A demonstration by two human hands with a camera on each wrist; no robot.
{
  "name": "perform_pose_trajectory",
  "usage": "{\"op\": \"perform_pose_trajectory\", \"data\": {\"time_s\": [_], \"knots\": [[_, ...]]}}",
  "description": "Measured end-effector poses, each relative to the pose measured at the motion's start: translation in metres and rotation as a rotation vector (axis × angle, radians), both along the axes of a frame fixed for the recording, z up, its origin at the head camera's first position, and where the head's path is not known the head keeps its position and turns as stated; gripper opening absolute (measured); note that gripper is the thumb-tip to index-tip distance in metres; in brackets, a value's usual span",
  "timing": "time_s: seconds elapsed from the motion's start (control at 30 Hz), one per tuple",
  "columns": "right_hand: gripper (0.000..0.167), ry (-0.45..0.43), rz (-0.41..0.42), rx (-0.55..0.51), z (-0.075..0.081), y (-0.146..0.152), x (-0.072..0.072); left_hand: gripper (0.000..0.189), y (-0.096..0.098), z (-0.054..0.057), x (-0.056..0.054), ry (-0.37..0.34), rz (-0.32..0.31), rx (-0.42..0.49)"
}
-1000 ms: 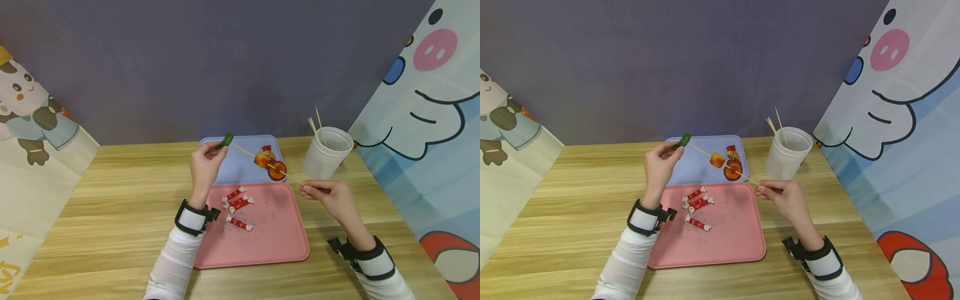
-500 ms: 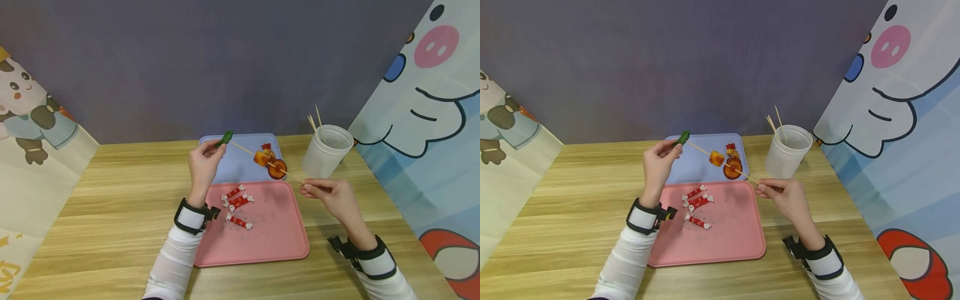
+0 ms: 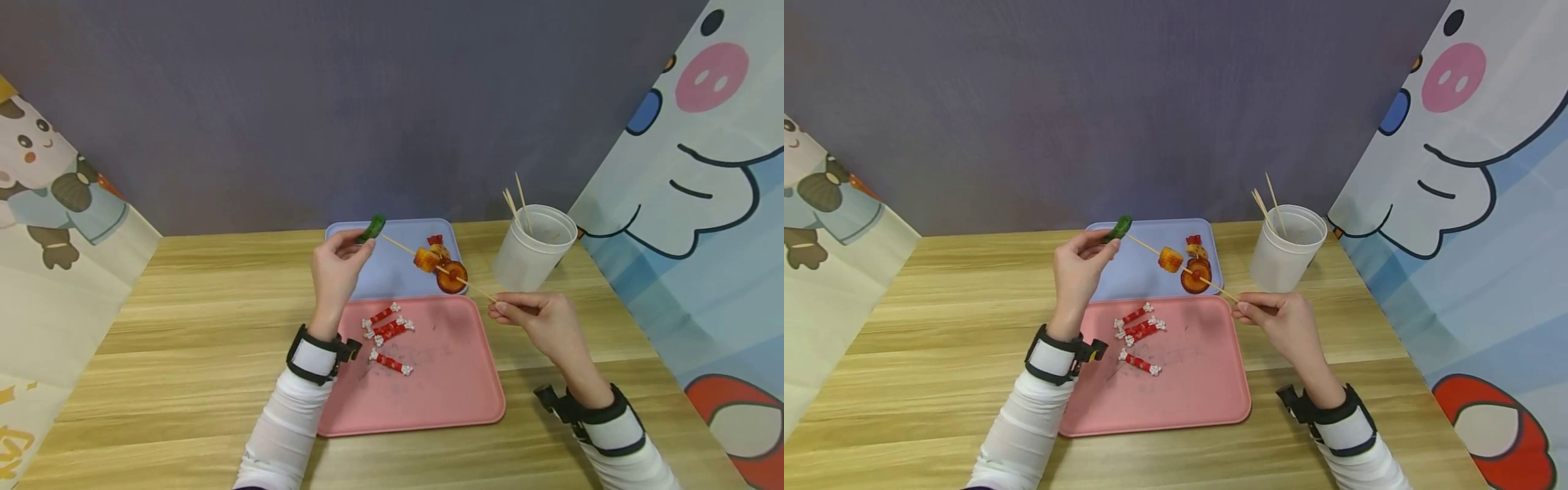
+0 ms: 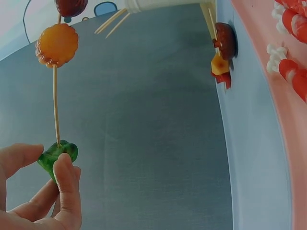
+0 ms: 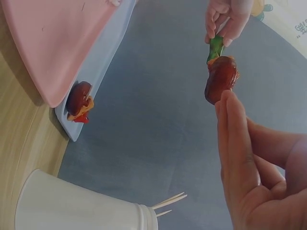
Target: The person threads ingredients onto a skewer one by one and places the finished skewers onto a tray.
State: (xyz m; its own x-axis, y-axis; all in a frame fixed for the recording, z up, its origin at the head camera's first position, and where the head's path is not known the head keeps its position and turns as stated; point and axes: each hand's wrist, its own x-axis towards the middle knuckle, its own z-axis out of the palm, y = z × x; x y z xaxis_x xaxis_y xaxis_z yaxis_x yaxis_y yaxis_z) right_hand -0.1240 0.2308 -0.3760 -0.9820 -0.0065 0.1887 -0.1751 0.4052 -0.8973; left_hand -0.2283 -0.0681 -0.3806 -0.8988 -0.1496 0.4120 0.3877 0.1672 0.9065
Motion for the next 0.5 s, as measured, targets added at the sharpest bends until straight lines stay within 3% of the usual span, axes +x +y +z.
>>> {"op": "perform_pose_trajectory", "data": {"time_s": [0.5], "knots": [[0.021, -0.001, 0.0, -0.007, -0.002, -0.0024, 0.0009, 0.027, 0.0021, -0.0011, 0.0013, 0.019, 0.002, 0.002]]}}
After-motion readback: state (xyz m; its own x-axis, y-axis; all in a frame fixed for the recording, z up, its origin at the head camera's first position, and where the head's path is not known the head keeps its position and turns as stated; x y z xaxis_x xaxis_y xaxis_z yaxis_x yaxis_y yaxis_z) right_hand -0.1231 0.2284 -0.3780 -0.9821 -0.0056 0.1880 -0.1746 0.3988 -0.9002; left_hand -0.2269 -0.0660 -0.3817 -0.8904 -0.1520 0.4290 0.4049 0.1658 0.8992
